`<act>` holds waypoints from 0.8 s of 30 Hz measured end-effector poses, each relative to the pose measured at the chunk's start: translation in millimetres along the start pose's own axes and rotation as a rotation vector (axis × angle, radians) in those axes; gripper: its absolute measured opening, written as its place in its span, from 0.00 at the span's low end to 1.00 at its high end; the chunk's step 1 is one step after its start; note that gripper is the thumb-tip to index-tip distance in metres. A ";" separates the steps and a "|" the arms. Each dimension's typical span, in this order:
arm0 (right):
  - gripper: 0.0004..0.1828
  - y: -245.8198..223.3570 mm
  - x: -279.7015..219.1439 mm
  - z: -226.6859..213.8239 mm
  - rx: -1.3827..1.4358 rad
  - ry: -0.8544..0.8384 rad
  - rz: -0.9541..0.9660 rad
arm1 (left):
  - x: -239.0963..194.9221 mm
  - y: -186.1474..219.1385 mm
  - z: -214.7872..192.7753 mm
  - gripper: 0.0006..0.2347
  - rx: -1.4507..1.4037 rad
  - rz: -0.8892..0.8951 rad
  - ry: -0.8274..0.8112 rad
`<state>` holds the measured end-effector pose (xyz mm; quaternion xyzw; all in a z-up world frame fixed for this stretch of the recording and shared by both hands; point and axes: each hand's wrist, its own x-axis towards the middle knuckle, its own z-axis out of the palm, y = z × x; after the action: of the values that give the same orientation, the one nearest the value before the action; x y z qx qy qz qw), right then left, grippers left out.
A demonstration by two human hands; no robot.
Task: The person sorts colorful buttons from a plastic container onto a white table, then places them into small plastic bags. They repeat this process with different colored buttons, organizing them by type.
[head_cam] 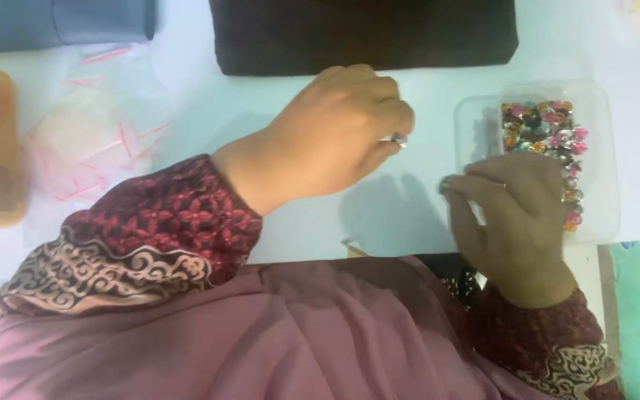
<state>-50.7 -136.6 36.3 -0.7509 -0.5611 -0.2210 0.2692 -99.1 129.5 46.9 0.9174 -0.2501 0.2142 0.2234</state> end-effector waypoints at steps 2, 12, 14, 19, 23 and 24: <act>0.03 -12.4 16.7 22.6 0.040 -0.070 -0.028 | -26.7 -14.0 -11.1 0.04 0.041 -0.043 -0.039; 0.01 -5.9 62.5 108.0 0.109 -0.270 -0.006 | -100.9 -65.8 9.0 0.04 -0.093 -0.319 -0.001; 0.02 -7.7 61.4 110.9 0.095 -0.301 0.072 | -101.8 -63.9 11.1 0.06 -0.054 -0.344 -0.018; 0.01 -8.7 57.5 110.0 0.018 -0.353 0.098 | -100.7 -62.0 16.4 0.03 -0.011 -0.347 -0.123; 0.02 -14.0 59.6 107.9 0.022 -0.407 0.139 | -101.0 -58.6 11.2 0.02 -0.015 -0.355 -0.131; 0.01 -14.5 61.4 107.1 0.035 -0.418 0.143 | -99.0 -58.1 8.8 0.03 -0.008 -0.356 -0.141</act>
<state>-44.6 -19.1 -3.6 -0.8135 -0.5537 -0.0310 0.1751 -141.9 205.9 -27.7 0.9590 -0.0999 0.1055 0.2434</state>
